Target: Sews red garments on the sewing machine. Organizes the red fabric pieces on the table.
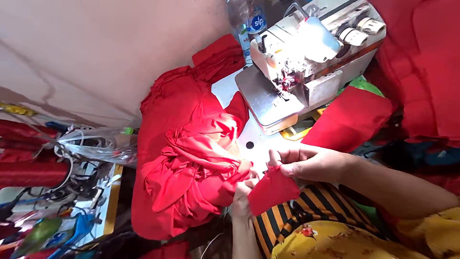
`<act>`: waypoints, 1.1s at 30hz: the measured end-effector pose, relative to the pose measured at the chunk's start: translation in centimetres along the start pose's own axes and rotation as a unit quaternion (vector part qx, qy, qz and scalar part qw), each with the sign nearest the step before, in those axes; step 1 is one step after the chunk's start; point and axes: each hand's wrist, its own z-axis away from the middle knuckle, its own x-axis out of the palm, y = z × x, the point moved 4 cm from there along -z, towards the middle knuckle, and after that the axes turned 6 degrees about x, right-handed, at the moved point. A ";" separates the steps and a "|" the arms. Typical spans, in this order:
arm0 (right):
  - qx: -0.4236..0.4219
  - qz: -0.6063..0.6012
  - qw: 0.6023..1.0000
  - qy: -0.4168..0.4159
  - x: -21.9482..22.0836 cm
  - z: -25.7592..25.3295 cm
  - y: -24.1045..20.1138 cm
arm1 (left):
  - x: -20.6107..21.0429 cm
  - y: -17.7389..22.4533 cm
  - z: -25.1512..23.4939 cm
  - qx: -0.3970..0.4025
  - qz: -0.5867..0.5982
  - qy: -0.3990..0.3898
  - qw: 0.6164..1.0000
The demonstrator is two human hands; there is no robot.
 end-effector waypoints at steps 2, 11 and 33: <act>0.012 0.011 1.000 0.005 0.0 -0.4 0.4 | -0.6 0.4 0.4 0.018 -0.033 0.065 0.997; 0.160 0.194 0.968 0.004 -0.7 -2.5 3.0 | 0.0 6.6 1.3 -0.006 -0.443 -0.102 0.891; -0.029 0.602 0.792 0.094 -1.6 -5.1 5.8 | -2.2 7.7 1.0 0.086 -0.637 0.050 0.765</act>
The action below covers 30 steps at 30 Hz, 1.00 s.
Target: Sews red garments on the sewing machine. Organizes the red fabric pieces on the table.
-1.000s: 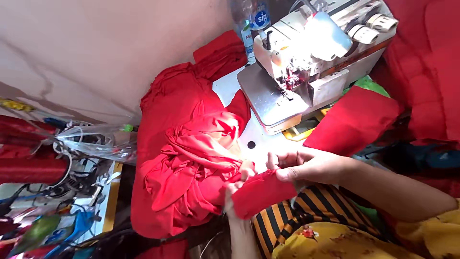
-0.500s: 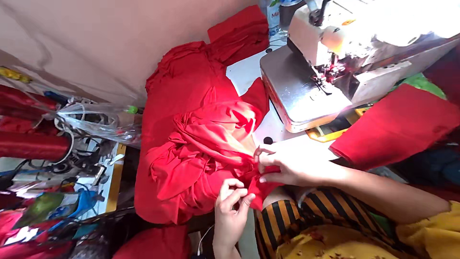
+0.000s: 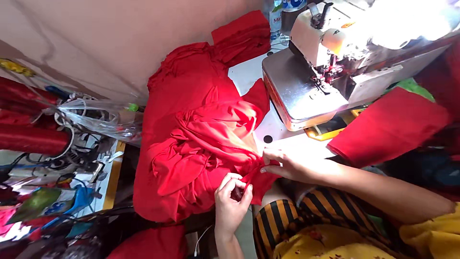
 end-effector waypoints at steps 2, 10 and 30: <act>-0.027 0.044 0.998 0.040 -0.3 0.1 -0.5 | 0.2 0.4 -0.1 -0.002 0.000 0.020 1.000; -0.044 0.175 0.935 0.304 -3.5 3.5 1.2 | 3.6 4.1 -4.7 0.034 -0.167 0.018 0.985; 0.257 -0.313 0.792 0.456 -9.9 7.6 7.4 | 16.0 6.1 -22.1 -0.016 -0.245 -0.239 0.939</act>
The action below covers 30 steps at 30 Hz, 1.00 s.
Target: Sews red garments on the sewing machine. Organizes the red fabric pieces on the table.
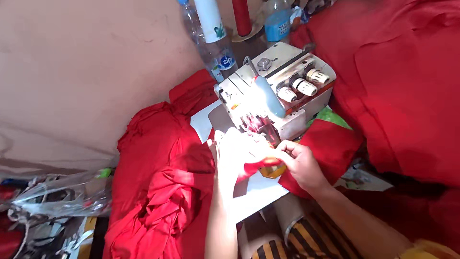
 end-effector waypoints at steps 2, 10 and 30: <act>-0.046 0.030 0.998 0.014 0.5 -0.8 0.2 | 0.1 -1.3 -0.9 -0.020 0.023 0.019 0.999; -0.116 0.087 0.989 0.024 0.9 -1.8 0.4 | -2.6 -2.4 1.4 0.212 0.119 0.003 0.970; -0.316 0.141 0.926 -0.153 3.1 -1.4 -6.2 | -5.5 0.0 1.5 0.160 0.098 0.043 0.981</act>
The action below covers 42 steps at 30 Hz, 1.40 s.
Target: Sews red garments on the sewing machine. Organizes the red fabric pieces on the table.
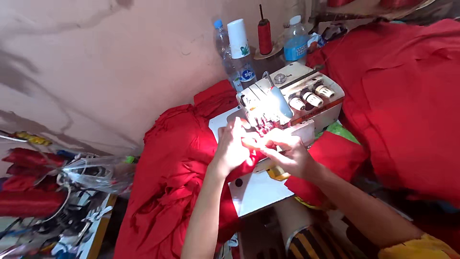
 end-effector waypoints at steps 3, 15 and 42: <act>0.126 -0.077 0.974 -0.171 -1.6 -0.5 -0.1 | -0.4 -0.9 0.2 0.028 -0.017 0.078 0.996; 0.146 -0.190 0.971 0.003 -3.9 1.7 0.7 | 1.1 1.2 -1.6 0.073 -0.025 -0.306 0.949; 0.124 -0.074 0.984 -0.107 -1.2 2.5 1.9 | 0.5 1.1 -2.4 -0.008 0.053 -0.351 0.935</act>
